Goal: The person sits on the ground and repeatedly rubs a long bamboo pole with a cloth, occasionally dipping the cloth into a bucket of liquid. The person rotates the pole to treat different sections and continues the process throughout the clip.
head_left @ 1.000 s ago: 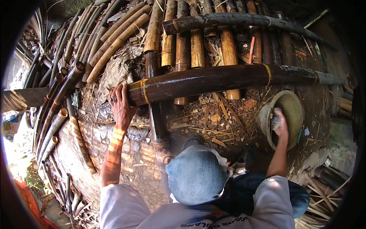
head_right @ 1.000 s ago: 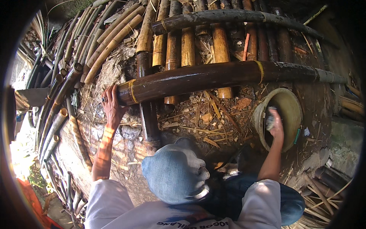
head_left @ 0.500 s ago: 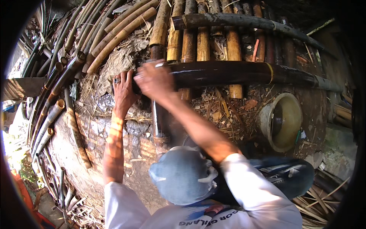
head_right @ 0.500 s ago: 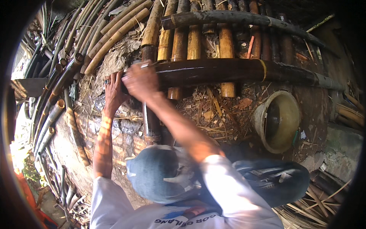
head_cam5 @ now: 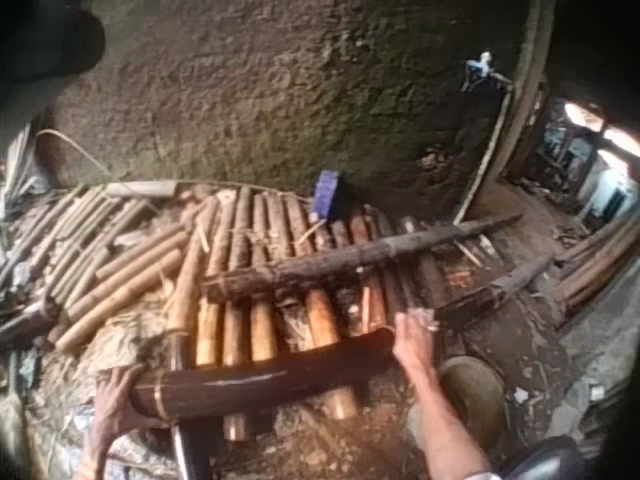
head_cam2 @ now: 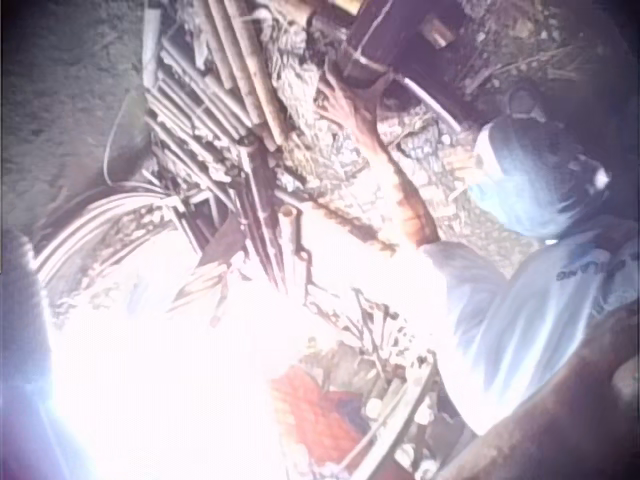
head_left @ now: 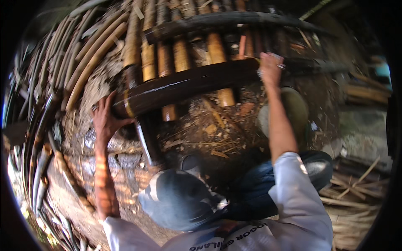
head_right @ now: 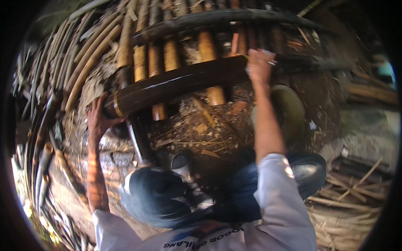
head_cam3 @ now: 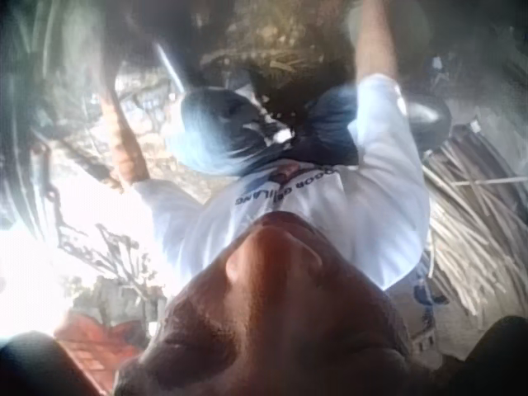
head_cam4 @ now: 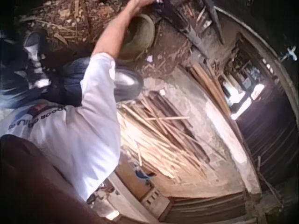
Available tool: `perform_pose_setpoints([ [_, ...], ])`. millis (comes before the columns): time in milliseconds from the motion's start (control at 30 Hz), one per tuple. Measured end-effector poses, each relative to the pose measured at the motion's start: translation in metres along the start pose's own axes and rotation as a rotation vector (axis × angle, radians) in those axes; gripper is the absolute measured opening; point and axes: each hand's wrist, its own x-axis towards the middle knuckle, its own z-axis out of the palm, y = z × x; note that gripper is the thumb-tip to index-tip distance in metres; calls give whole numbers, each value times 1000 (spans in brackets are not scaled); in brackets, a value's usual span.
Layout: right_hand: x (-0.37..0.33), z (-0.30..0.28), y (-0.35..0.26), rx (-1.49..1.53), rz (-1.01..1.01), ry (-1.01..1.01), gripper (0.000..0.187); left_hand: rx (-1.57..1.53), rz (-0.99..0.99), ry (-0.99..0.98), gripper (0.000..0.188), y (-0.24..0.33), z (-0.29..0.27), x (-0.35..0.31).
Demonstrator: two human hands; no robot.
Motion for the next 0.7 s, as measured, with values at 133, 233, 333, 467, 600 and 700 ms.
perform_pose_setpoints([
  [133, -45, 17, -219, 317, 49, -272, 30, -90, 49, -117, 123, 0, -3, 16],
  [233, -68, 56, -259, 306, -531, 136, 29, -152, 169, -249, 129, 97, -10, 59],
  [333, -42, 38, -220, 374, -206, -373, 22, 12, 110, -208, 138, 111, 12, 52],
  [467, 27, 10, 43, -78, 12, 69, 37, 5, 186, -100, 137, 154, 23, 80],
  [600, 44, 43, -8, -54, 144, -45, 40, -93, 206, -177, 128, 127, 24, 102],
  [700, -1, 47, -145, 285, -40, -90, 28, -34, 296, -127, 117, 129, 20, 107],
])
